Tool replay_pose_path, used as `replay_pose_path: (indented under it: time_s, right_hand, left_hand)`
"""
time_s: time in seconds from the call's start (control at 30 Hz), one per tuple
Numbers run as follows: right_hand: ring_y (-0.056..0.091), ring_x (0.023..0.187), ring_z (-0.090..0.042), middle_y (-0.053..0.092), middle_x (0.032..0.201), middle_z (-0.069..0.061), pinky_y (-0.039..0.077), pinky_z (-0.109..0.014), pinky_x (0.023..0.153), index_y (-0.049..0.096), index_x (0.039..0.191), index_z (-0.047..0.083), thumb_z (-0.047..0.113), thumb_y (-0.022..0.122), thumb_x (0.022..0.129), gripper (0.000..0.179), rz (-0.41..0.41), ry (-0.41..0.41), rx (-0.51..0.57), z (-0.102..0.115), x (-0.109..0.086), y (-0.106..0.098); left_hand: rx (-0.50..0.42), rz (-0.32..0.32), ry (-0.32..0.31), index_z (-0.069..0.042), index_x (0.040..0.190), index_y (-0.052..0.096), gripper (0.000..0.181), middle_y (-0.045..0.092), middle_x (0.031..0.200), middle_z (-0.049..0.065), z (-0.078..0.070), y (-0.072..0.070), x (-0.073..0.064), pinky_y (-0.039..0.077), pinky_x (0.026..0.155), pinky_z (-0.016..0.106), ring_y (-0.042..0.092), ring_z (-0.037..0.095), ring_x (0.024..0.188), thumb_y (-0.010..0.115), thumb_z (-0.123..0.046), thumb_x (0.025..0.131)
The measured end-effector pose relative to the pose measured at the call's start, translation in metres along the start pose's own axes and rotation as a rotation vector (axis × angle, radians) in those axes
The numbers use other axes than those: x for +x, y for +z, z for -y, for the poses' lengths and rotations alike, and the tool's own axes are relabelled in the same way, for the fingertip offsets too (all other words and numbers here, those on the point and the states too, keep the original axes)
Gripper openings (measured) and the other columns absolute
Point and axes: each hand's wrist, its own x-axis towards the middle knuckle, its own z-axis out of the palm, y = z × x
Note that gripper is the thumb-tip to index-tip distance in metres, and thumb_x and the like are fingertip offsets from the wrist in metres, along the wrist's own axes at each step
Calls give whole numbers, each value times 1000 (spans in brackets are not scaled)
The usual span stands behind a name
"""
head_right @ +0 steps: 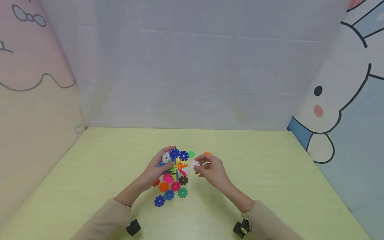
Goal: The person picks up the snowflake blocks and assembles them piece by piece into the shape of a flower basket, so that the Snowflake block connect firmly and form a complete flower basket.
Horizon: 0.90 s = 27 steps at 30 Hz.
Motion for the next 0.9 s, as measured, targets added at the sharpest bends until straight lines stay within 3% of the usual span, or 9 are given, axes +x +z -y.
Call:
replay_pose_path:
  time_s: [0.33,0.47,0.63,0.8,0.9]
  right_hand:
    - [65,70,-29,60,83,-15,54,-28,57,60,98,-4,-2,64,80,19,-169,-43,4,4,7,16]
    - [65,70,-33,60,82,-15,54,-27,58,62,97,-3,-2,64,81,16,-196,-91,0,1,7,21]
    - [64,69,-33,63,78,-13,54,-25,58,63,95,-4,-2,65,80,15,-232,-166,-2,-2,8,24]
    - [65,67,-22,64,77,-11,53,-22,60,64,95,-3,1,66,80,16,-277,-243,-27,-3,7,25]
    - [65,67,-20,65,78,-11,53,-21,61,64,96,-2,1,66,79,16,-289,-260,-20,-2,6,25]
  left_hand:
    - [34,-16,38,-29,138,32,54,25,146,-3,-1,10,-4,22,99,64,14,28,136,56,-19,90]
    - [35,18,45,-31,138,29,60,21,147,-1,-2,13,-5,22,97,66,13,29,136,59,-20,88]
    - [-23,4,20,-33,137,29,62,18,148,-1,-7,16,-6,22,96,67,9,30,137,58,-13,87]
    - [10,38,29,-36,138,26,63,18,148,-5,-12,17,-7,23,96,66,9,28,137,56,-11,88]
    - [2,24,44,-33,138,28,61,19,148,-4,-14,17,-7,21,97,67,9,28,137,55,-10,89]
